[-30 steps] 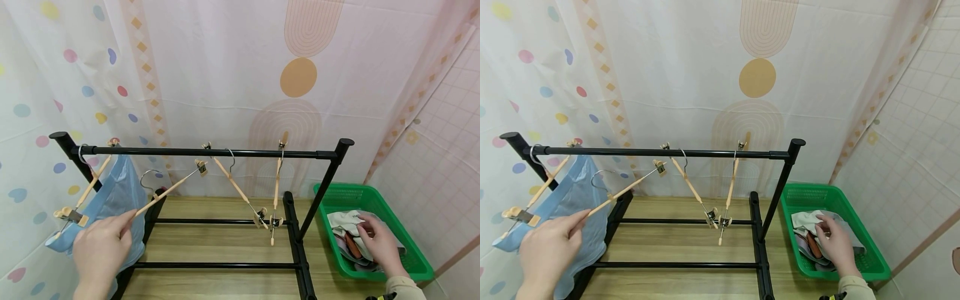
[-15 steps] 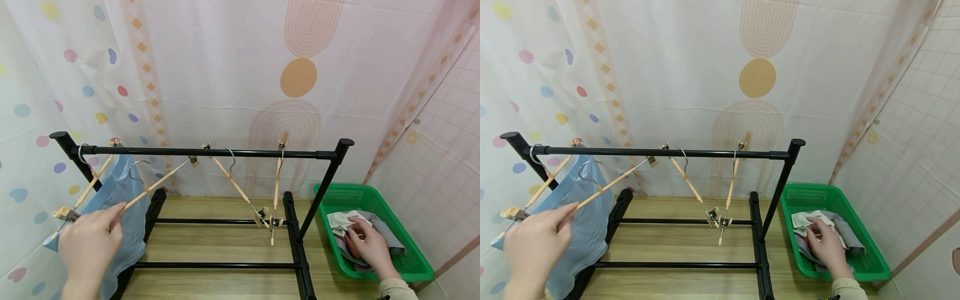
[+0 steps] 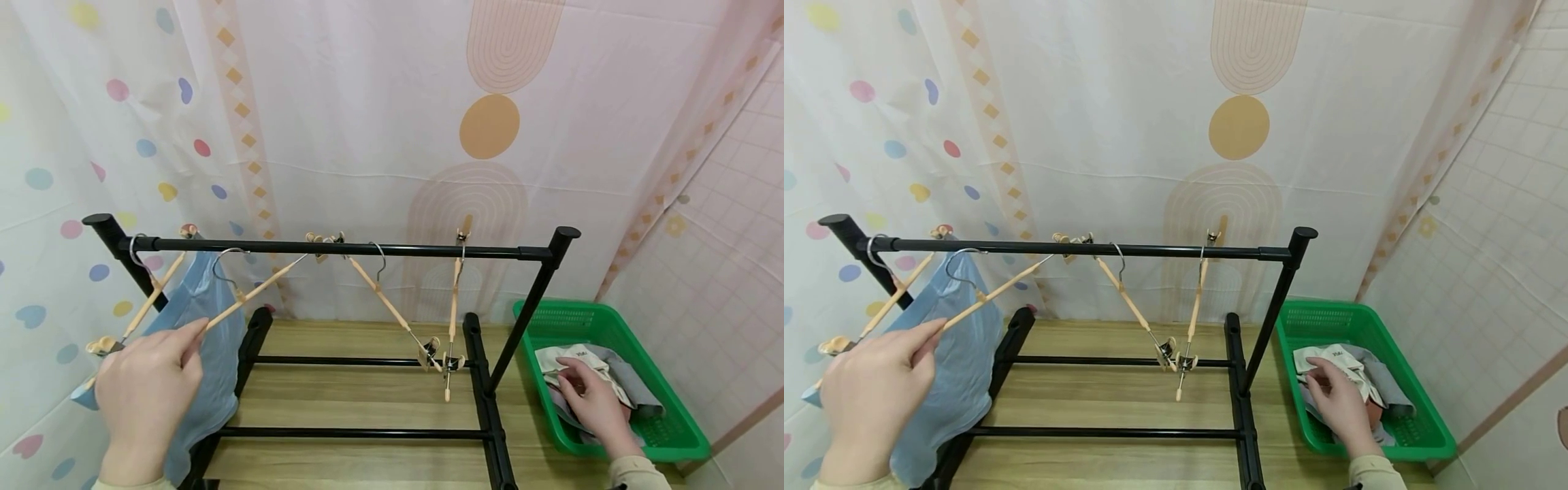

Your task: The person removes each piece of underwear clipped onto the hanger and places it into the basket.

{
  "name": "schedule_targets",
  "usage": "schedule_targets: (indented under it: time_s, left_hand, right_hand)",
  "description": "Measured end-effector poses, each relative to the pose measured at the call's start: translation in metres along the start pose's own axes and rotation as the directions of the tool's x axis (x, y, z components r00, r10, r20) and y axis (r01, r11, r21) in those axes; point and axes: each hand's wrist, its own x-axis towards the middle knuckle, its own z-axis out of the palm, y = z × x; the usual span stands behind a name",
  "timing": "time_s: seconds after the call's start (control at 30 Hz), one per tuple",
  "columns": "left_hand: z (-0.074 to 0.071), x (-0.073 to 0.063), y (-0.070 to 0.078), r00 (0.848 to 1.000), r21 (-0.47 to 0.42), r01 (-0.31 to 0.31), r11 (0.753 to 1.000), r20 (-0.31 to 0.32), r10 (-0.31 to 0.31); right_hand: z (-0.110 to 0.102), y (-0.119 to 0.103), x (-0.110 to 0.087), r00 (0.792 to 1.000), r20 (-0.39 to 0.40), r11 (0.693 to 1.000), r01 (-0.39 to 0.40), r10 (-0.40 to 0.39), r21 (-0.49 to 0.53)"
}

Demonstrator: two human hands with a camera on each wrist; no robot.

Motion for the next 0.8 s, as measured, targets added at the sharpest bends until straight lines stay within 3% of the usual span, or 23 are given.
schedule_targets:
  time_s: [0.8]
  left_hand:
    - [0.013,0.014,0.018,0.999,-0.015,-0.049,0.999,-0.007,0.049]
  right_hand:
    - [0.021,-0.004,-0.005,0.999,0.032,0.998,-0.010,0.008,0.055]
